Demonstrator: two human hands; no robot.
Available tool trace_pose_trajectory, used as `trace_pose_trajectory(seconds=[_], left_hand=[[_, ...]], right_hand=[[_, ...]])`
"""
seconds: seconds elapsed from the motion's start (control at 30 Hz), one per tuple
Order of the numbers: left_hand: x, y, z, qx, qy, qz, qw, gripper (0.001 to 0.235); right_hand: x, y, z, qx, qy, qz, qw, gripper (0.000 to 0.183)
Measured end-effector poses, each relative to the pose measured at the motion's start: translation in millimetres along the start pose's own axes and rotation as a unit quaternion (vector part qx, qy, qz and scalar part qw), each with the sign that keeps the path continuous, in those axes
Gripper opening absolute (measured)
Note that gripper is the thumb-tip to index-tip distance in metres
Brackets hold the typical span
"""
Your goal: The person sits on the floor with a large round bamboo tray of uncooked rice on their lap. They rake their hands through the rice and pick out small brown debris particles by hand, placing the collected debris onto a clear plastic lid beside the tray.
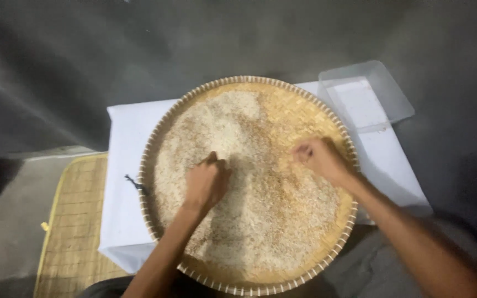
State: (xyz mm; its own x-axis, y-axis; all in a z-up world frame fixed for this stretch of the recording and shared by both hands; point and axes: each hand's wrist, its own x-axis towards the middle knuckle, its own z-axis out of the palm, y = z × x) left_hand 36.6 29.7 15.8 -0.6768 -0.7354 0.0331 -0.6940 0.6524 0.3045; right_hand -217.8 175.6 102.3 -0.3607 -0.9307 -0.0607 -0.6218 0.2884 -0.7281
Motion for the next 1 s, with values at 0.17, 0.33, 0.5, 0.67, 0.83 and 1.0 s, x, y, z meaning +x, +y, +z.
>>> trace_pose_trajectory(seconds=[0.17,0.33,0.5,0.67,0.83,1.0], left_hand=[[-3.3,-9.9,-10.1,-0.024,-0.061,-0.027,0.997,0.015],[4.1,-4.5,-13.7,-0.077,0.036,0.052,0.995,0.007],[-1.4,4.0,-28.7,-0.036,0.110,0.108,0.987,0.021],[2.0,11.6,-27.2,-0.060,0.024,0.069,0.996,0.032],[-11.1,41.8,-41.1,-0.006,-0.113,0.144,0.983,0.055],[-6.4,16.9,-13.8,0.122,0.011,0.145,0.982,0.037]], right_hand=[[63.7,74.8,-50.4,-0.007,0.138,-0.065,0.988,0.018],[112.9,164.9,-79.1,0.015,0.298,-0.063,0.952,0.029],[85.7,103.6,-65.3,-0.149,0.269,0.003,0.951,0.048],[55.0,51.1,-26.7,-0.072,0.185,-0.136,0.971,0.042],[12.5,7.1,11.4,-0.011,-0.006,-0.098,0.995,0.044],[0.3,2.7,46.4,-0.187,-0.178,-0.110,0.960,0.035]])
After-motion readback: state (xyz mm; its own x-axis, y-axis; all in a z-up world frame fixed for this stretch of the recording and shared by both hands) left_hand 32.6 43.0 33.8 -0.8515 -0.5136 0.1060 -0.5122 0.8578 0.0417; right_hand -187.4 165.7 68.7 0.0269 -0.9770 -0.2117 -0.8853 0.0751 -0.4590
